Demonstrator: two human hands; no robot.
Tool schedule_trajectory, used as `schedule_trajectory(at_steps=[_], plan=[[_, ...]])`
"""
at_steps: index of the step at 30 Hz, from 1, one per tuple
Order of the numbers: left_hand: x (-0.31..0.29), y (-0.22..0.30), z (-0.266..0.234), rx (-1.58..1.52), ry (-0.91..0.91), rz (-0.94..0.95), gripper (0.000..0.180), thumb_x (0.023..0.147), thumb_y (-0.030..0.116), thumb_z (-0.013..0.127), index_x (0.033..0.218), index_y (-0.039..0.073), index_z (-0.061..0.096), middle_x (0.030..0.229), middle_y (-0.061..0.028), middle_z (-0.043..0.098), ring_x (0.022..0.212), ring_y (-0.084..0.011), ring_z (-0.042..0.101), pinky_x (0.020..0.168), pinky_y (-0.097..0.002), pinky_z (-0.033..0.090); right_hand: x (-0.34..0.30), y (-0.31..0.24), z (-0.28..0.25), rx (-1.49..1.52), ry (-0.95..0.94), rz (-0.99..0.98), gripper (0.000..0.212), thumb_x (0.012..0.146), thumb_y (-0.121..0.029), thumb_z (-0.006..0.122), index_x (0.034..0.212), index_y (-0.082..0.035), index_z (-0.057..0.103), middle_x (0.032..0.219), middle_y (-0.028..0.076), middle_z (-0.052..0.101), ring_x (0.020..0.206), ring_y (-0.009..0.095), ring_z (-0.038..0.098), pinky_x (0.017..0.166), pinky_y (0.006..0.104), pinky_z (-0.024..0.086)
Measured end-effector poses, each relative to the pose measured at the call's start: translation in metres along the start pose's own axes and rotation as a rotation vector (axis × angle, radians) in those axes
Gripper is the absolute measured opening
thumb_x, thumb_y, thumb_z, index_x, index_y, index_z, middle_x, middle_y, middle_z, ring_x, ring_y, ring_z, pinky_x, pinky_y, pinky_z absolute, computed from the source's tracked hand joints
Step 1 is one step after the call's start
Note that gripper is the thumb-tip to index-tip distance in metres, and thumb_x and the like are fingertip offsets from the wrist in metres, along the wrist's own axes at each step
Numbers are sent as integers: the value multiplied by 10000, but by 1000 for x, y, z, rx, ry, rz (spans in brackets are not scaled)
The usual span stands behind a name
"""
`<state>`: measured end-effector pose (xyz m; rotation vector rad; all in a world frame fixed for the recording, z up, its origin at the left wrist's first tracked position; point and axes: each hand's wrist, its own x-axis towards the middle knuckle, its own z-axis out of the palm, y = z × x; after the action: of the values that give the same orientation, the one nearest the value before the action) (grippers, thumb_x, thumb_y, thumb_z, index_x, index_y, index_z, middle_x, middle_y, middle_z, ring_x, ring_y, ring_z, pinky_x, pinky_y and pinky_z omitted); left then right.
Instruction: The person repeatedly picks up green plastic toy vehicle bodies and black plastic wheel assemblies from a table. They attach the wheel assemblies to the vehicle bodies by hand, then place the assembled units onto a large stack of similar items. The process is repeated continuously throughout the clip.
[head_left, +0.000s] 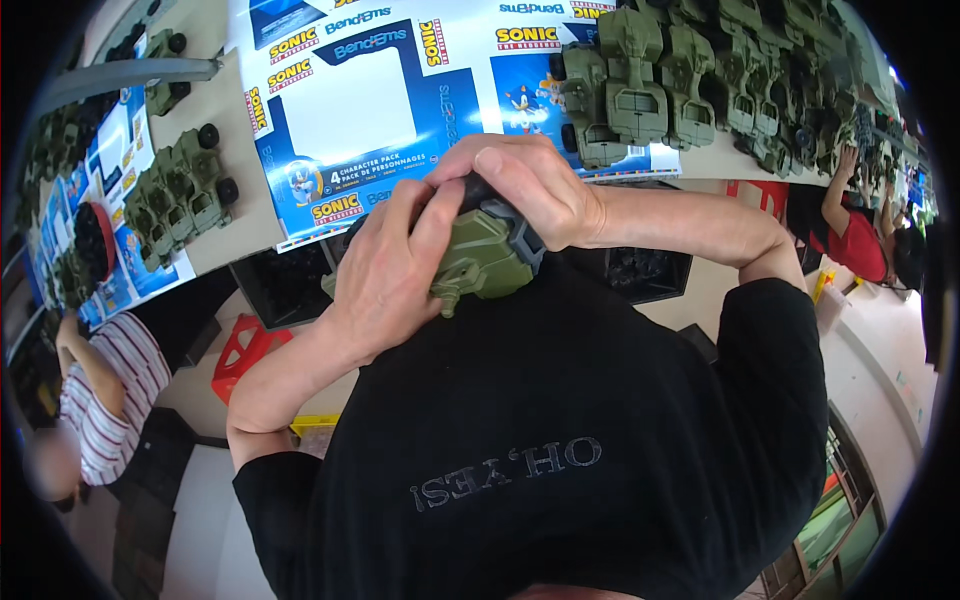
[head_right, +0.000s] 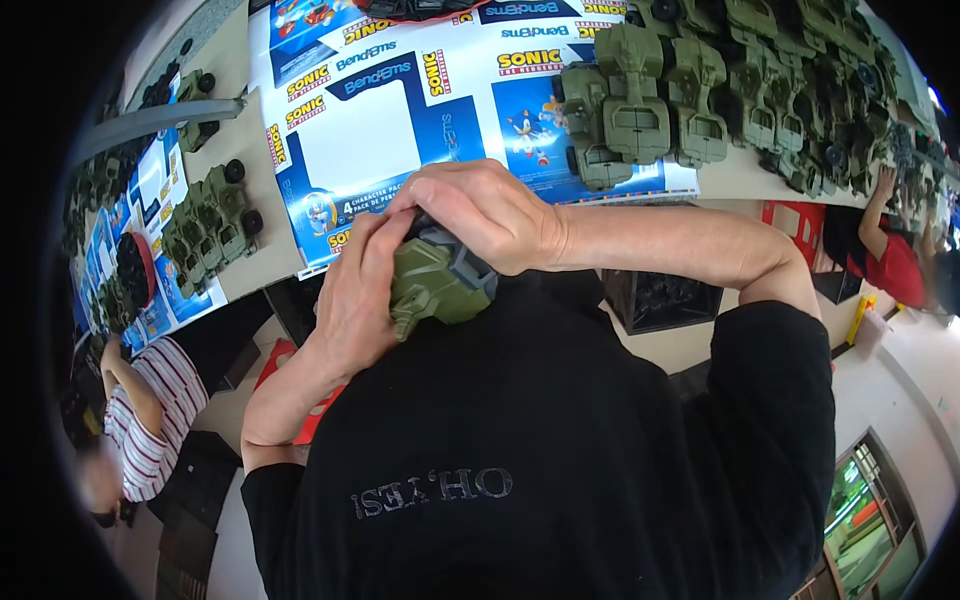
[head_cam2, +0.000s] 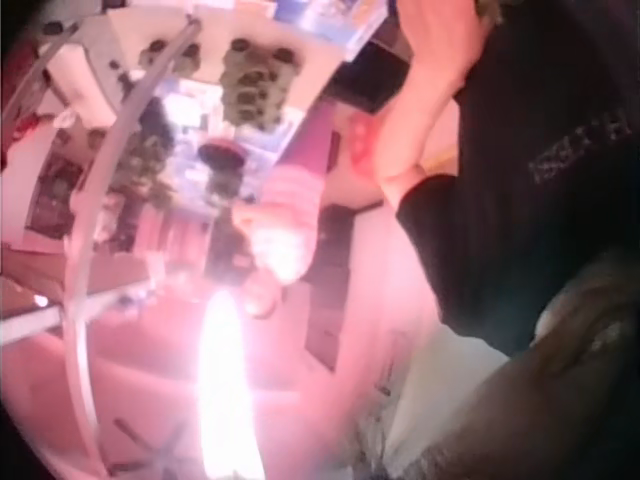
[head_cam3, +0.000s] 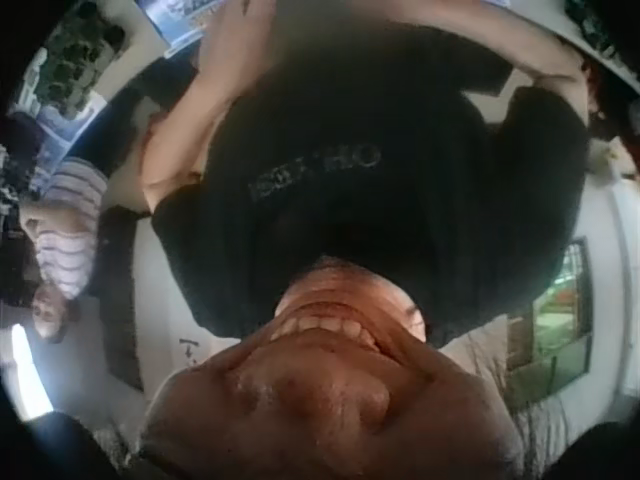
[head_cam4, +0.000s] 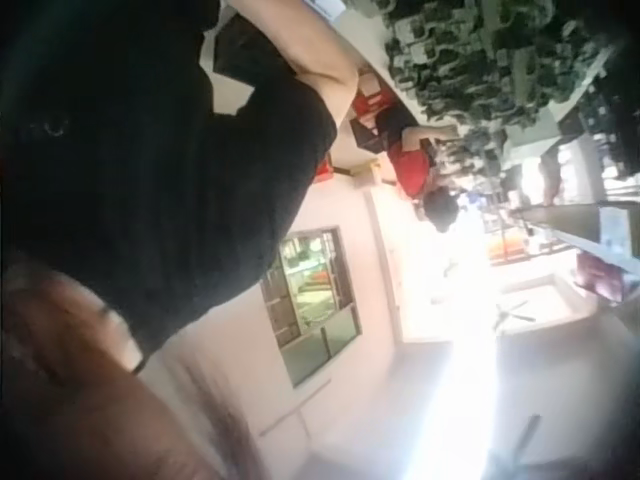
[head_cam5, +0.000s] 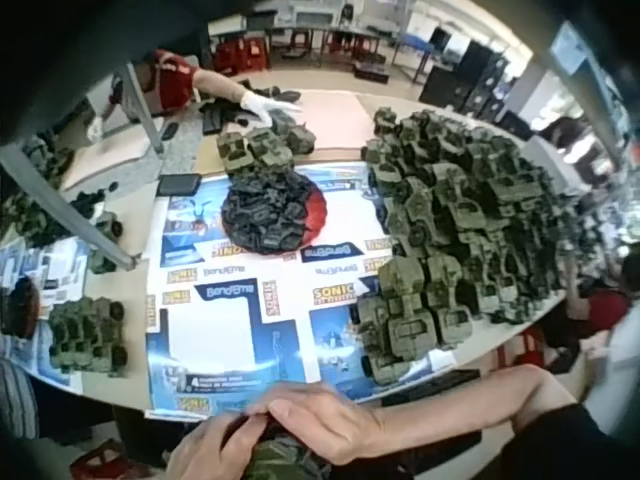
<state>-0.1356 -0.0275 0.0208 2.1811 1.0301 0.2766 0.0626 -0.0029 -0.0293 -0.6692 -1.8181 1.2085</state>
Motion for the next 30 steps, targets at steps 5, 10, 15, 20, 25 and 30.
schedule_trajectory(at_steps=[5, 10, 15, 20, 25, 30], plan=[[14, -18, 3, 17, 14, 58, 807, 528, -15, 733, 1259, 61, 398, 1076, -154, 474, 917, -354, 543, 750, -410, 471, 1, 1, -2, 0, 43, 219, 439, 967, -285, 305, 1019, 63, 567, 938, 229, 603, 887, 324, 602, 798, 362, 469], [29, -26, 2, 69, 121, 56, 792, 543, -37, 704, 1272, 70, 414, 1054, -151, 494, 912, -351, 543, 748, -406, 466, 35, -10, -22, 588, 112, 887, 655, 956, -536, 238, 1016, -24, 642, 1014, 103, 626, 898, 156, 573, 852, 285, 430], [28, -8, 8, 269, 65, 97, 808, 525, -55, 686, 1283, 52, 428, 1077, -165, 492, 927, -345, 537, 776, -398, 456, 14, -1, 1, 273, 379, 675, 664, 965, -506, 283, 788, 5, 668, 751, 69, 642, 771, 143, 562, 795, 277, 425], [26, -4, 12, 295, 4, 166, 850, 535, 18, 769, 1300, 31, 398, 1058, -164, 480, 928, -354, 539, 773, -414, 461, 0, -6, 7, 389, 513, 718, 592, 981, -435, 353, 756, 15, 666, 765, 68, 646, 799, 127, 558, 819, 269, 413], [78, -4, 11, 43, 106, -15, 866, 543, 68, 806, 1288, 16, 366, 1096, -179, 486, 1007, -369, 534, 865, -384, 451, 29, 24, -43, 114, 500, 681, 632, 932, -543, 342, 1041, 16, 616, 1116, 197, 597, 1020, 308, 567, 891, 384, 409], [157, -10, 32, -725, 369, -207, 815, 772, 128, 728, 1360, 61, 167, 1191, -138, 469, 1077, -214, 511, 911, -334, 440, -21, -30, -81, -375, 644, 450, 667, 774, -380, 685, 1254, 19, 448, 1133, 198, 512, 1063, 336, 512, 882, 399, 422]])
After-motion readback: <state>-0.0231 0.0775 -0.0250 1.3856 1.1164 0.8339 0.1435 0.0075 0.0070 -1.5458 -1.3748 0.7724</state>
